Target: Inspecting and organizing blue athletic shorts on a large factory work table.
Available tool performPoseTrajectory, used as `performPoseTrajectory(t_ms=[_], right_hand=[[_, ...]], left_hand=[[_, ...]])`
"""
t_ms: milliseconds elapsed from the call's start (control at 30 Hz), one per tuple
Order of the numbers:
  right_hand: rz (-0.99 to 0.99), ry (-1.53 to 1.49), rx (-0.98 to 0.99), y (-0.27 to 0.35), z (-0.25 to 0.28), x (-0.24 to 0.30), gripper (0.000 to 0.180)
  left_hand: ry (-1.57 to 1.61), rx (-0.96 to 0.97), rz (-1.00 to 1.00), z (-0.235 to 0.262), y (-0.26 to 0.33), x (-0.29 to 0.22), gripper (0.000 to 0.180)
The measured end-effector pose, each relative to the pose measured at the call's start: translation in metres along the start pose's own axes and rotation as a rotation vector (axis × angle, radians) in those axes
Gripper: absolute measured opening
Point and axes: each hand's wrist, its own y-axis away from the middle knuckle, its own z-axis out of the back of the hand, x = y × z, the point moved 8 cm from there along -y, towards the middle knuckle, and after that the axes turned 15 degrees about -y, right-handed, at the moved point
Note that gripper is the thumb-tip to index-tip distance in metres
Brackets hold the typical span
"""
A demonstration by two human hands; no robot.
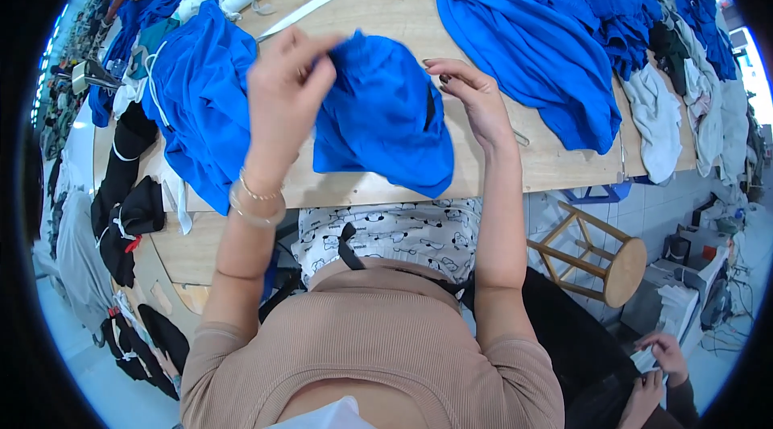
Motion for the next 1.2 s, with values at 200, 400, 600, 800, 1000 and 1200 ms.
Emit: performPoseTrajectory(t_ms=[200, 400, 600, 800, 1000, 1200], right_hand=[[0.302, -0.034, -0.127, -0.040, -0.026, 0.049, 0.014], [-0.246, -0.115, 0.083, -0.060, -0.058, 0.007, 0.018], [-0.282, -0.369, 0.448, -0.037, -0.100, 0.012, 0.047], [0.046, 0.154, 0.401, -0.038, -0.120, 0.029, 0.046], [0.247, 0.999, -0.317, -0.033, -0.054, 0.144, 0.038], [0.329, 0.554, 0.118, -0.021, -0.059, 0.232, 0.037]], left_hand=[[-0.063, -0.192, -0.328, 0.084, -0.093, -0.077, 0.019], [0.117, -0.239, -0.168, 0.132, -0.151, -0.089, 0.019], [0.016, -0.361, -0.062, 0.148, -0.175, -0.065, 0.020], [-0.150, -0.556, -0.167, 0.154, -0.184, -0.056, 0.023], [-0.627, -0.479, -0.147, 0.182, -0.187, 0.011, 0.024], [-0.441, -0.185, -0.262, 0.157, -0.165, 0.097, 0.023]])
